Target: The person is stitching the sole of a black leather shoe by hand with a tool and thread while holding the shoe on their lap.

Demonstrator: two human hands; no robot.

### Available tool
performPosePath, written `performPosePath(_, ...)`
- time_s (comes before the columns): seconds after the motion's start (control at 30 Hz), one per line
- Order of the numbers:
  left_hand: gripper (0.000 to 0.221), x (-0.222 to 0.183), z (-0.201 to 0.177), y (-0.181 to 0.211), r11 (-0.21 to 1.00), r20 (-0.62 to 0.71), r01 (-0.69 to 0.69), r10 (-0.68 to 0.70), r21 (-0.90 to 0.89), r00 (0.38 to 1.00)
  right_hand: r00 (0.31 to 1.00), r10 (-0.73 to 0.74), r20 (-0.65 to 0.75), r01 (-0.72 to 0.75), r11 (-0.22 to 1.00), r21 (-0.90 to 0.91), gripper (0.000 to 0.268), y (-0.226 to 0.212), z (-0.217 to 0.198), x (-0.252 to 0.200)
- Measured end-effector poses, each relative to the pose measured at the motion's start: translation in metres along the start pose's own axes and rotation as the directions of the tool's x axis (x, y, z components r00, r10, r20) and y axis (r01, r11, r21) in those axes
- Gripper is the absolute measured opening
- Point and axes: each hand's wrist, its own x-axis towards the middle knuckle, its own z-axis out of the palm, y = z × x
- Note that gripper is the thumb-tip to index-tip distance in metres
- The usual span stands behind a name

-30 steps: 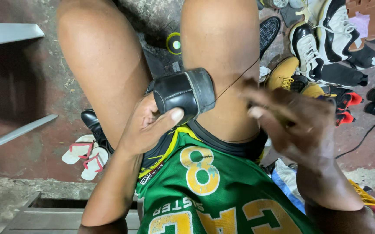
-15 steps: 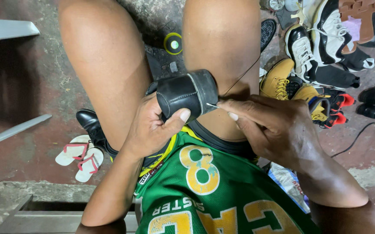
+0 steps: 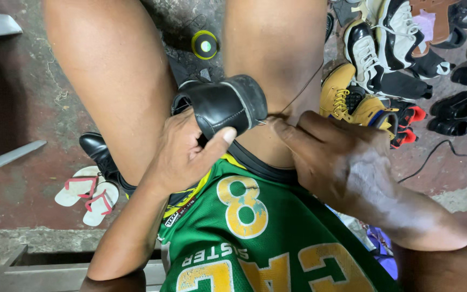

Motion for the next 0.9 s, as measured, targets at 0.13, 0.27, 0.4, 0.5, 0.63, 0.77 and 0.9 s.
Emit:
performPosePath(0.13, 0.019, -0.001, 0.001, -0.003, 0.995, 0.010, 0.022, -0.023, 0.102, 1.000, 0.996, -0.063, 0.059, 0.062, 0.998, 0.023, 0.036, 0.009, -0.004, 0.010)
performPosePath(0.27, 0.021, 0.003, 0.001, -0.010, 0.983, 0.034, 0.067, -0.074, 0.171, 0.997, 0.994, -0.090, 0.068, 0.084, 0.993, 0.087, 0.029, 0.026, 0.006, 0.018)
performPosePath(0.4, 0.026, 0.005, -0.005, -0.006, 0.995, 0.067, 0.023, -0.030, 0.099, 0.997, 0.975, -0.219, 0.033, 0.213, 0.970, 0.118, 0.022, 0.044, 0.014, 0.022)
performPosePath(0.5, 0.026, 0.004, -0.007, -0.003, 0.992, 0.056, -0.070, 0.065, 0.109, 0.996, 0.968, -0.250, 0.020, 0.247, 0.964, 0.096, 0.021, 0.053, 0.022, 0.021)
performPosePath(0.63, 0.026, 0.004, -0.007, -0.003, 0.992, 0.079, -0.010, 0.000, 0.123, 0.997, 0.961, -0.275, -0.011, 0.274, 0.952, 0.139, 0.014, 0.055, 0.022, 0.020)
performPosePath(0.77, 0.025, 0.009, -0.008, -0.004, 0.994, 0.090, 0.001, -0.012, 0.113, 0.996, 0.966, -0.256, 0.034, 0.252, 0.963, 0.093, 0.012, 0.046, 0.017, 0.026)
performPosePath(0.9, 0.024, 0.009, -0.008, -0.005, 0.995, 0.109, -0.013, 0.002, 0.102, 0.994, 0.968, -0.231, 0.101, 0.225, 0.972, 0.069, 0.013, 0.027, 0.016, 0.032)
